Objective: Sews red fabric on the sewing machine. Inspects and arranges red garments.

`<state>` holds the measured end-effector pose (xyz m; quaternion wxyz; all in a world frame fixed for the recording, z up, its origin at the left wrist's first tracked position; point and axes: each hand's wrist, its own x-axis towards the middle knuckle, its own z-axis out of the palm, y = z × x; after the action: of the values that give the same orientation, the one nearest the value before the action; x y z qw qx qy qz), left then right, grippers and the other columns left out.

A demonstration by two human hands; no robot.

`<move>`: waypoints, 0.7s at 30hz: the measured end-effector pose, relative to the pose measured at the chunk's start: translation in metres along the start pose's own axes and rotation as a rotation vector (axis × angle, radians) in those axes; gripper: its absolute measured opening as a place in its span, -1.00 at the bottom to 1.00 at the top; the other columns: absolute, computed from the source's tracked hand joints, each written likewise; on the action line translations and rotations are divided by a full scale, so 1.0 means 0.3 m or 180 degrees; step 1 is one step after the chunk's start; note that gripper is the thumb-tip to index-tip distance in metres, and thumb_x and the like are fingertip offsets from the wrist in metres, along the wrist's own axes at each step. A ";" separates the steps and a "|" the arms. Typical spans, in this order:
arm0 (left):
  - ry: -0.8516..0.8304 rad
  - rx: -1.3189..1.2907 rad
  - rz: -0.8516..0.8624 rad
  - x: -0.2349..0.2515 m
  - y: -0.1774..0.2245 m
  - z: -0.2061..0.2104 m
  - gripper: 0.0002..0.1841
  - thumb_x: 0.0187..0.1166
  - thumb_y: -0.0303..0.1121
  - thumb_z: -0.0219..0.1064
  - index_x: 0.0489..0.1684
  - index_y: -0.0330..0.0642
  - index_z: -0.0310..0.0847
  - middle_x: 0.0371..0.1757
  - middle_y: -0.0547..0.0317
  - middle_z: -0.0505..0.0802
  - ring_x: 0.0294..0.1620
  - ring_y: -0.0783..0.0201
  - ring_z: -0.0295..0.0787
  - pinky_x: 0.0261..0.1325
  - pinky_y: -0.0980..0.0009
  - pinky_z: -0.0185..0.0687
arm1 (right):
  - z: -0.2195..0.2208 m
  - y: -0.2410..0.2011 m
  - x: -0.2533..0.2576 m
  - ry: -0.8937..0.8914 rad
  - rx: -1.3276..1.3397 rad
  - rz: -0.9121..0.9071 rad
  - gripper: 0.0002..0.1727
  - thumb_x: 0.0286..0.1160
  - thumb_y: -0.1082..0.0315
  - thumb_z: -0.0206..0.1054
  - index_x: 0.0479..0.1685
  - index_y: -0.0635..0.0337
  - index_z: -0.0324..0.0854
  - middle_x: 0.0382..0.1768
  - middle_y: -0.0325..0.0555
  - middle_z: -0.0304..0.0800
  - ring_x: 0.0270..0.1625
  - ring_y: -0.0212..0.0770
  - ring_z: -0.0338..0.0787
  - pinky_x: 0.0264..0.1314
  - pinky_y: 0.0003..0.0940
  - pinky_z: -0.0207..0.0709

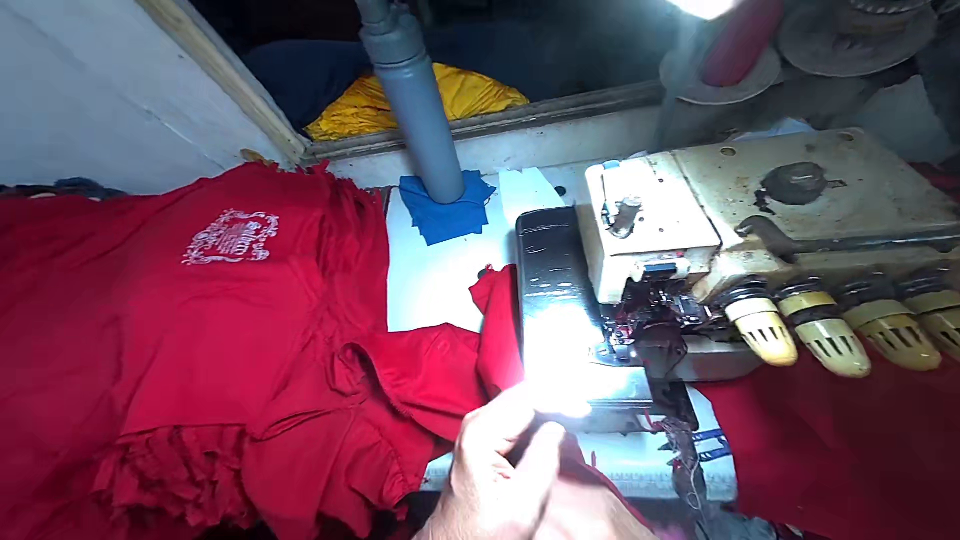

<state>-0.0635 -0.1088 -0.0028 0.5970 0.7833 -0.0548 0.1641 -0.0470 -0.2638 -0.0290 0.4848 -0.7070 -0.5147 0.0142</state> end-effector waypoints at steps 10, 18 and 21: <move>0.0318 0.3407 0.0457 -0.255 -0.146 -0.236 -0.64 0.48 -0.38 0.13 0.09 0.05 0.82 0.29 0.10 0.89 0.56 -0.04 0.63 0.65 -0.42 -0.04 | -0.133 0.083 0.072 -0.0802 0.2187 0.0816 -0.78 0.51 0.31 0.31 -0.25 0.34 0.72 -0.36 -0.24 0.77 -0.26 -0.59 0.69 -0.17 -0.62 0.55; -0.0037 0.0703 0.0371 -0.182 0.084 -0.157 -0.88 0.53 -0.50 0.32 -0.22 -0.40 0.72 -0.24 0.03 0.89 -0.12 0.50 0.80 0.03 0.63 0.66 | -0.116 -0.052 0.047 -0.0503 0.0042 0.0213 -0.71 0.40 0.47 0.39 0.08 0.39 0.69 -0.22 0.14 0.87 -0.19 -0.01 0.89 -0.16 -0.04 0.72; 0.0001 0.2109 -0.0009 -0.227 0.104 -0.222 -0.77 0.31 -0.23 0.48 -0.17 -0.11 0.83 -0.18 0.20 0.92 -0.17 0.34 0.87 -0.19 0.31 0.79 | -0.193 -0.065 0.088 -0.0198 0.0874 0.0193 -0.80 0.65 0.53 0.14 -0.06 0.38 0.70 -0.25 -0.11 0.81 -0.20 -0.53 0.74 -0.09 -0.65 0.62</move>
<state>-0.1491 -0.0615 0.0195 0.3100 0.9350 0.0028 0.1721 -0.0186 -0.2832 0.0280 0.5600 -0.6486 -0.5011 0.1211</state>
